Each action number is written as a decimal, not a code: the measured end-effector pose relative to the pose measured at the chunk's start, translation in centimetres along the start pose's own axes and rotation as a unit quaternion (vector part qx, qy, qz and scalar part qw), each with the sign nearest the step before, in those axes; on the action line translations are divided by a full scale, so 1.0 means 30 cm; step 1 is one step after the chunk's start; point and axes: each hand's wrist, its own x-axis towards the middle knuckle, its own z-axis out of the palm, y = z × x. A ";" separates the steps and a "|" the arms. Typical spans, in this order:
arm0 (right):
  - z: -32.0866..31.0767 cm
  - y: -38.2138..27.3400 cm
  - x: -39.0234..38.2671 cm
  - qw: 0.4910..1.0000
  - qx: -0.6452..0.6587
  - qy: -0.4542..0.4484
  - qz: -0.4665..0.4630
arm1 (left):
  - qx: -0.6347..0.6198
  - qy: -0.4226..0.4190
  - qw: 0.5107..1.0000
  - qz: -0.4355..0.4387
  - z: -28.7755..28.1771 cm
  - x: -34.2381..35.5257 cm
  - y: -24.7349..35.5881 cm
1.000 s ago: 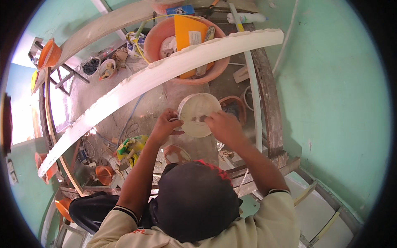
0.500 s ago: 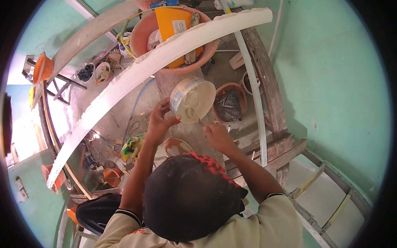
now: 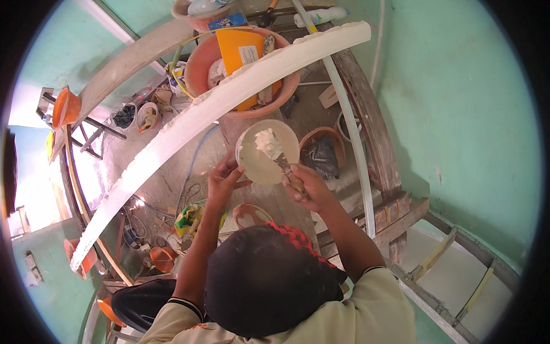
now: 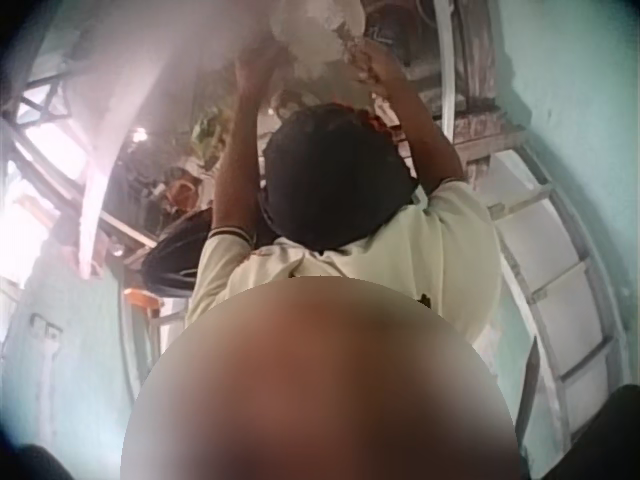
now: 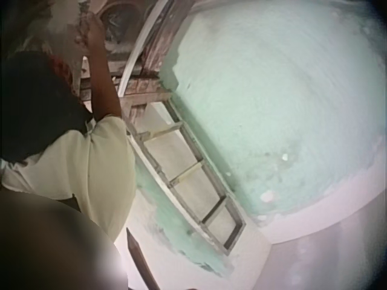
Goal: The person applies plaster to a long white cornice molding using a trowel, then positions and presses the molding onto the ceiling-wall junction. They smooth the plaster along the molding and use a trowel to finish the surface.
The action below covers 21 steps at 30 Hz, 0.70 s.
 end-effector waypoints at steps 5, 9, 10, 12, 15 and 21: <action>-0.065 0.028 0.015 0.997 -0.018 -0.057 -0.049 | 0.048 0.036 0.997 -0.048 -0.042 0.014 -0.099; 0.002 0.017 0.000 0.995 -0.002 -0.020 -0.094 | 0.303 0.074 0.950 -0.032 -0.172 0.038 -0.094; 0.017 -0.004 0.008 0.993 0.005 -0.026 -0.114 | 0.385 0.084 0.919 -0.011 -0.205 0.057 -0.098; 0.008 -0.064 0.004 0.985 0.022 -0.024 -0.169 | 0.087 0.127 0.986 0.059 -0.147 0.033 0.020; -0.061 -0.190 0.076 0.956 0.000 -0.094 -0.277 | -0.251 0.091 0.957 0.110 -0.157 0.017 0.172; -0.068 -0.550 0.184 0.864 -0.051 0.054 -0.497 | -0.264 0.163 0.945 0.103 -0.144 0.056 0.272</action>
